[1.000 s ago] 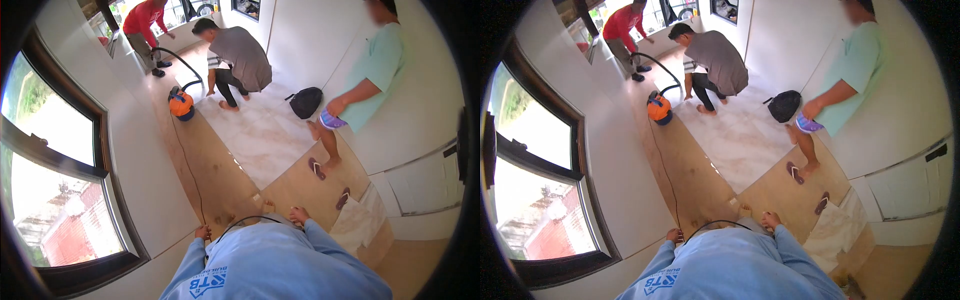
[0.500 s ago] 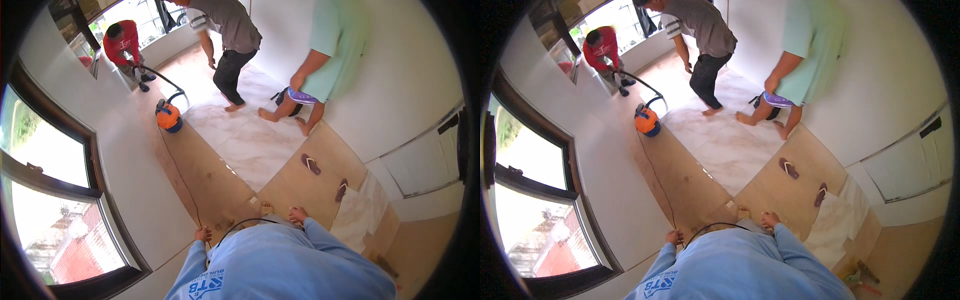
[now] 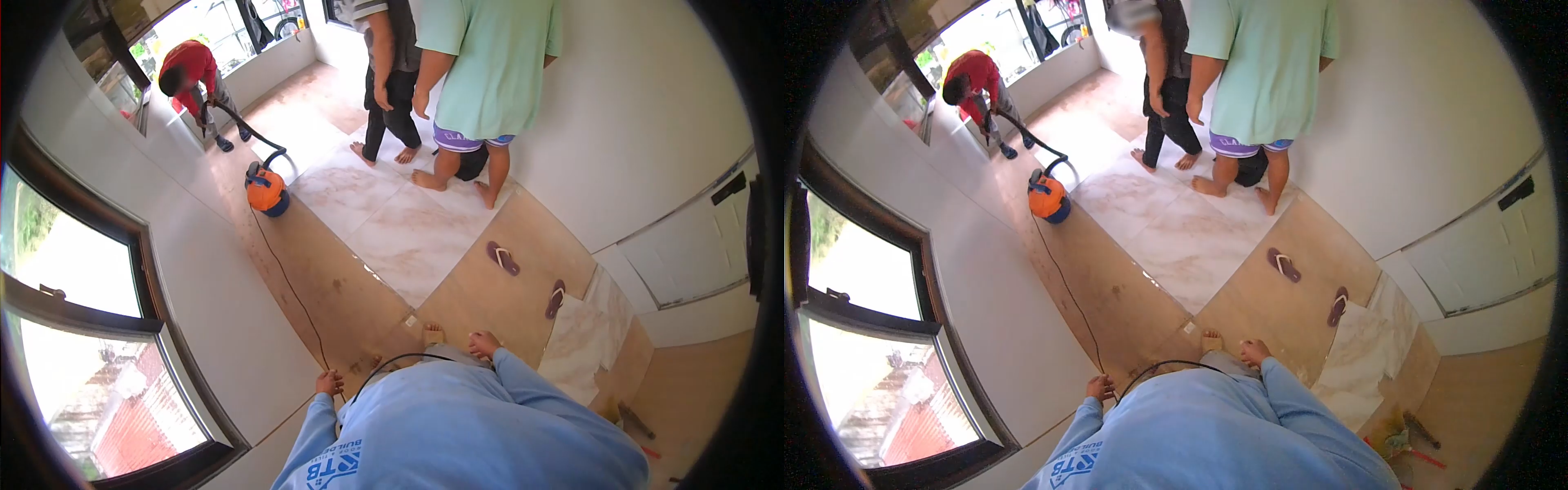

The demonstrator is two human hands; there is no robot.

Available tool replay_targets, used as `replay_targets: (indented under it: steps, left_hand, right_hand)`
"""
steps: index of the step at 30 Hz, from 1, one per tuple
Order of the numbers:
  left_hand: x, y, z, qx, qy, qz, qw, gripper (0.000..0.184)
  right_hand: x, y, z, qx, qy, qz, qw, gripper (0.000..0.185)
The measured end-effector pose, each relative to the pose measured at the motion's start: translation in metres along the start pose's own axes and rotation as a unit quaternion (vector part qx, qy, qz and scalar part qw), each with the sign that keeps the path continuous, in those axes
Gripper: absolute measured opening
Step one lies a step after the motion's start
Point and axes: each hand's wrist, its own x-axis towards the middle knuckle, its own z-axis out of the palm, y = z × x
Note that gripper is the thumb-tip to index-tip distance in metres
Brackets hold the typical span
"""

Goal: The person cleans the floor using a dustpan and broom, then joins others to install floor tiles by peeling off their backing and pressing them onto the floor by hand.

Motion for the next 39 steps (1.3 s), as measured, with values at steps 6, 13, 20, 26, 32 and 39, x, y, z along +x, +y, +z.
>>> replay_targets:
  steps: [6,13,20,26,32,39]
  left_hand:
    - [-0.006,0.004,0.000,0.031,-0.004,0.000,1.000,0.030]
    - [-0.001,0.007,-0.003,0.017,-0.004,-0.009,1.000,0.032]
    - [-0.001,0.012,0.000,0.014,-0.005,-0.007,1.000,0.032]
    - [-0.004,0.017,0.004,0.000,0.000,-0.003,1.000,0.028]
    - [-0.005,0.013,0.008,-0.008,0.001,-0.009,1.000,0.026]
    - [-0.001,0.014,0.006,-0.006,-0.024,-0.014,1.000,0.021]
  right_hand:
    - [0.003,-0.007,0.003,0.001,-0.003,0.002,1.000,0.040]
    - [0.009,-0.014,0.004,0.023,-0.033,0.032,0.999,0.040]
    - [0.007,-0.015,0.009,0.045,0.013,0.006,0.999,0.032]
    - [0.012,-0.017,0.006,0.046,-0.007,0.017,0.999,0.033]
    - [0.017,-0.008,0.005,0.035,-0.001,0.010,0.999,0.032]
    - [0.017,-0.010,0.006,0.057,-0.016,0.014,0.998,0.029]
